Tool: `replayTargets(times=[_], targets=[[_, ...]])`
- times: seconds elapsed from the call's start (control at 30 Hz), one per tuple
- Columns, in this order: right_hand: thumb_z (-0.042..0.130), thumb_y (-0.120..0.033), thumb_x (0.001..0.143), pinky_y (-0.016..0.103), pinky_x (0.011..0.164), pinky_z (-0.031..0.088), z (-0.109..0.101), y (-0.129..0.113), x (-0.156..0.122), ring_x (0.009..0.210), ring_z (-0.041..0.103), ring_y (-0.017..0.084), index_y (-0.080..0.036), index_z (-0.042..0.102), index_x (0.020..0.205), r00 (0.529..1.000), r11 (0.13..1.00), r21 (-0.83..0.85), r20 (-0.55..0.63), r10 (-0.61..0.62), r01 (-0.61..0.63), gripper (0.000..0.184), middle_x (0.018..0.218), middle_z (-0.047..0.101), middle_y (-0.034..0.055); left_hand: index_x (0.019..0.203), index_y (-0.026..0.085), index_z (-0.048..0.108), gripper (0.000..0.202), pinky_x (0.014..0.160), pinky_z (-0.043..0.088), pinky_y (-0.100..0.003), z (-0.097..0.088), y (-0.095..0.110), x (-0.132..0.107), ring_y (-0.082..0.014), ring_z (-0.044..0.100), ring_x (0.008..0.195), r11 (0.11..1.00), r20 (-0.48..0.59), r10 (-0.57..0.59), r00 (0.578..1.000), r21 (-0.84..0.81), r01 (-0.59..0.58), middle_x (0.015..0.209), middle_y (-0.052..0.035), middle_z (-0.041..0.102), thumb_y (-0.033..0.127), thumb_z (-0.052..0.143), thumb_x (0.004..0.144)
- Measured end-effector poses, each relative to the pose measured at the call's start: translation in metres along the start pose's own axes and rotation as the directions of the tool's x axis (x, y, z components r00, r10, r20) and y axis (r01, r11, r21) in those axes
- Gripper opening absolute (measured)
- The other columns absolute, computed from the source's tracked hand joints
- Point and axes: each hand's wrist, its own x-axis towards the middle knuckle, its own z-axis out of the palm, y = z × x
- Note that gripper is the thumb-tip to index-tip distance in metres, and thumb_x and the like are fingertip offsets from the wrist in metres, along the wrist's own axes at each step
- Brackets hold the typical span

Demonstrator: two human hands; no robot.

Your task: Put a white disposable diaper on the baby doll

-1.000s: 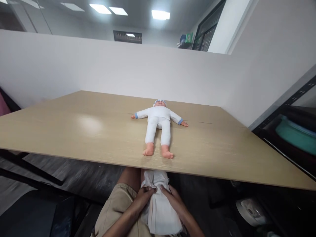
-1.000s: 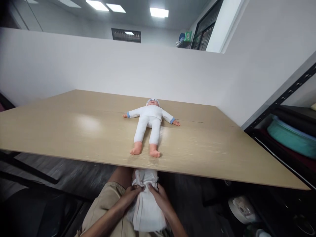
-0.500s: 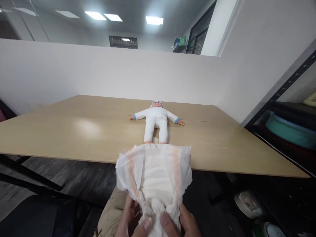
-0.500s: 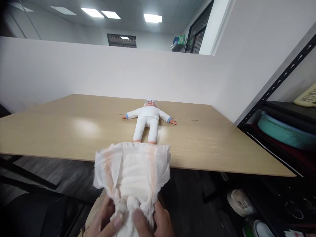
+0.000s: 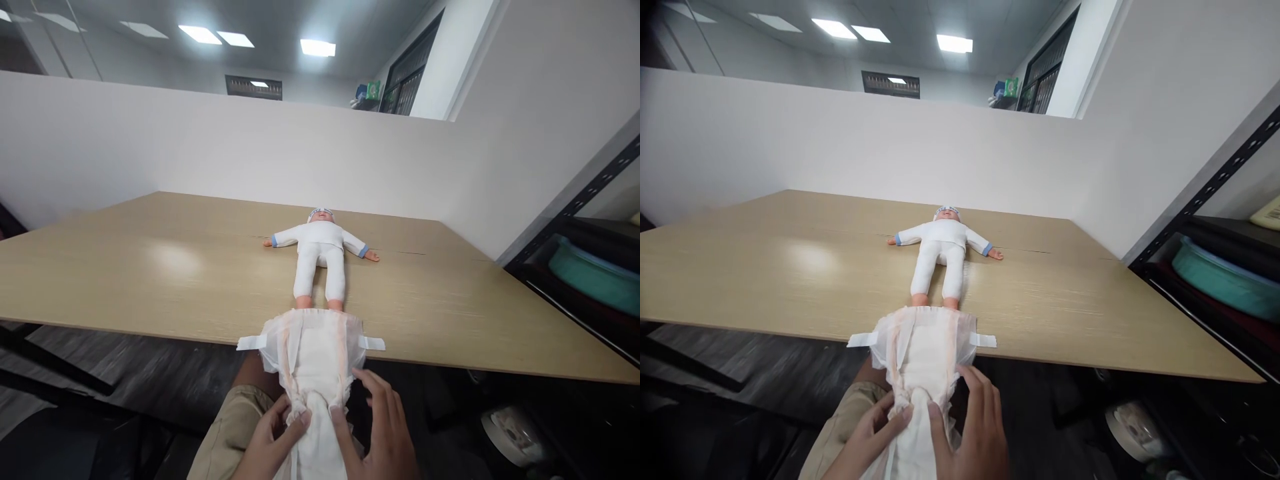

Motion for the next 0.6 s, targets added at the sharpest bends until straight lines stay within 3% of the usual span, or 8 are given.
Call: replayTargets(times=[0.1, 0.17, 0.27, 0.33, 0.47, 0.53, 0.6], targets=[[0.063, -0.039, 0.110, 0.055, 0.119, 0.059, 0.007, -0.016, 0.035, 0.154, 0.058, 0.035, -0.026, 0.053, 0.163, 0.979, 0.983, -0.034, 0.107, -0.176, 0.181, 0.055, 0.164, 0.063, 0.0140, 0.116, 0.019, 0.084, 0.072, 0.112, 0.059, -0.047, -0.005, -0.006, 0.004, -0.0362, 0.078, 0.116, 0.998, 0.076, 0.014, 0.997, 0.053, -0.018, 0.116, -0.0137, 0.085, 0.081, 0.087, 0.078], [0.062, -0.037, 0.111, 0.059, 0.130, 0.050, 0.018, -0.024, 0.057, 0.166, 0.043, 0.034, -0.025, 0.051, 0.167, 0.947, 0.969, -0.042, 0.226, -0.227, 0.242, 0.059, 0.176, 0.051, 0.0115, 0.117, 0.021, 0.083, 0.068, 0.114, 0.057, -0.047, -0.011, -0.003, 0.002, -0.0353, 0.076, 0.120, 0.990, 0.112, 0.011, 0.994, 0.136, -0.026, 0.119, -0.0117, 0.083, 0.081, 0.082, 0.083], [0.060, -0.039, 0.112, 0.060, 0.137, 0.040, 0.036, -0.024, 0.077, 0.172, 0.033, 0.033, -0.023, 0.045, 0.173, 0.893, 0.961, -0.037, 0.382, -0.239, 0.273, 0.065, 0.183, 0.039, 0.0095, 0.117, 0.024, 0.081, 0.062, 0.113, 0.056, -0.046, -0.027, 0.016, -0.007, -0.0349, 0.073, 0.123, 0.936, 0.107, 0.016, 0.994, 0.349, -0.052, 0.116, -0.0091, 0.082, 0.079, 0.077, 0.089], [0.057, -0.039, 0.114, 0.059, 0.138, 0.039, 0.044, -0.020, 0.079, 0.172, 0.032, 0.031, -0.025, 0.041, 0.176, 0.869, 0.963, -0.038, 0.440, -0.225, 0.268, 0.066, 0.185, 0.036, 0.0080, 0.124, 0.027, 0.081, 0.055, 0.113, 0.056, -0.044, -0.042, 0.040, -0.014, -0.0340, 0.072, 0.126, 0.846, 0.107, 0.036, 0.994, 0.526, -0.087, 0.119, -0.0080, 0.082, 0.074, 0.073, 0.096], [0.053, -0.040, 0.116, 0.060, 0.138, 0.039, 0.049, -0.012, 0.075, 0.172, 0.032, 0.031, -0.030, 0.032, 0.180, 0.860, 0.958, -0.061, 0.459, -0.221, 0.279, 0.068, 0.187, 0.031, 0.0053, 0.133, 0.032, 0.077, 0.035, 0.114, 0.055, -0.041, -0.066, 0.108, -0.001, -0.0287, 0.071, 0.127, 0.557, 0.197, 0.209, 0.958, 0.781, -0.282, 0.133, -0.0057, 0.079, 0.054, 0.061, 0.111], [0.053, -0.040, 0.116, 0.060, 0.138, 0.040, 0.050, -0.011, 0.073, 0.172, 0.033, 0.031, -0.032, 0.030, 0.181, 0.866, 0.954, -0.070, 0.443, -0.232, 0.292, 0.070, 0.187, 0.030, 0.0046, 0.134, 0.030, 0.074, 0.031, 0.112, 0.056, -0.042, -0.069, 0.143, 0.025, -0.0279, 0.070, 0.126, 0.342, 0.308, 0.351, 0.885, 0.837, -0.427, 0.135, -0.0069, 0.078, 0.041, 0.054, 0.114], [0.054, -0.040, 0.116, 0.061, 0.136, 0.042, 0.051, -0.011, 0.073, 0.171, 0.035, 0.032, -0.034, 0.028, 0.181, 0.874, 0.951, -0.074, 0.421, -0.242, 0.299, 0.071, 0.186, 0.032, 0.0049, 0.145, 0.027, 0.067, 0.037, 0.116, 0.054, -0.046, -0.064, 0.171, 0.062, -0.0295, 0.065, 0.135, 0.060, 0.451, 0.459, 0.766, 0.844, -0.533, 0.144, -0.0100, 0.073, 0.025, 0.051, 0.112]])
